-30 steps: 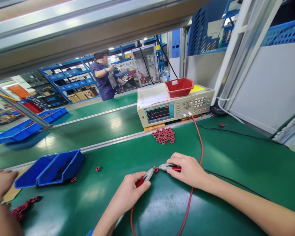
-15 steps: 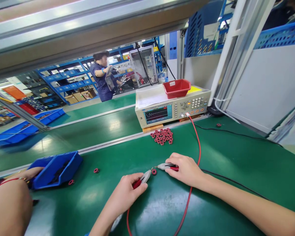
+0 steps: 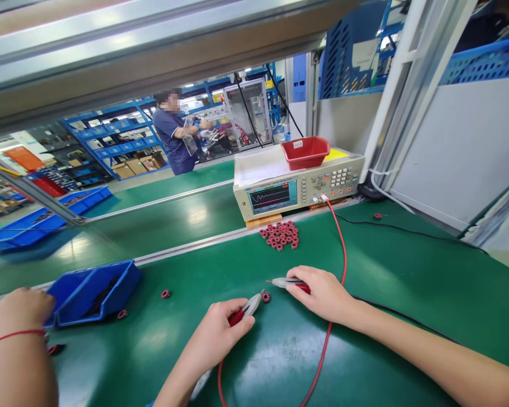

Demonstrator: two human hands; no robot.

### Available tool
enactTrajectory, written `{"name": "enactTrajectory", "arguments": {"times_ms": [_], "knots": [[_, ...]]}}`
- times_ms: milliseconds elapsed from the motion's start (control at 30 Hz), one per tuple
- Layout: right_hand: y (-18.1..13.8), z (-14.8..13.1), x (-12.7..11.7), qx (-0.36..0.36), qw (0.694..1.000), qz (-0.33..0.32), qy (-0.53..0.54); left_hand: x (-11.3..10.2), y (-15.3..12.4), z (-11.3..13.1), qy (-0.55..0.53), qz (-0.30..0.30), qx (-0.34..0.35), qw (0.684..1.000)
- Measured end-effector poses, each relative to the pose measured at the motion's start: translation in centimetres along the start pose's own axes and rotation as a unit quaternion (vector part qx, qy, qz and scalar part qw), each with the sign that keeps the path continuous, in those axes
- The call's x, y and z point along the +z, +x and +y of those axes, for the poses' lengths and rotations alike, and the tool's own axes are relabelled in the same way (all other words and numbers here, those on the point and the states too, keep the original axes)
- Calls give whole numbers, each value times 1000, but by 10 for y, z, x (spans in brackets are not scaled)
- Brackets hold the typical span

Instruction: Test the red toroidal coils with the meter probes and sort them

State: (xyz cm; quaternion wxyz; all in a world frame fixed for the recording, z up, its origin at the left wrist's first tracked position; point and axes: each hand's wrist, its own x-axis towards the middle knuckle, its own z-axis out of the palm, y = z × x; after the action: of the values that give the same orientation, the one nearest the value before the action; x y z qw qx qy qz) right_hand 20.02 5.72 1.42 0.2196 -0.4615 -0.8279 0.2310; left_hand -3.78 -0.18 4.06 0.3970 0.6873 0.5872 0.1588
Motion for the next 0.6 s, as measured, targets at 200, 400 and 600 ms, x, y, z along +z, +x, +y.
{"name": "enactTrajectory", "arguments": {"times_ms": [200,400,600], "knots": [[-2,3,0,-7,1000,-15,-7,2,1,-3,-21,-2,-15,1000],[0,6,2,-25,1000,-17,6,4,2,-4,-41,-3,-36,999],[1,1,1,-15,999,-20,23,4,1,-3,-48,-1,-39,998]]}}
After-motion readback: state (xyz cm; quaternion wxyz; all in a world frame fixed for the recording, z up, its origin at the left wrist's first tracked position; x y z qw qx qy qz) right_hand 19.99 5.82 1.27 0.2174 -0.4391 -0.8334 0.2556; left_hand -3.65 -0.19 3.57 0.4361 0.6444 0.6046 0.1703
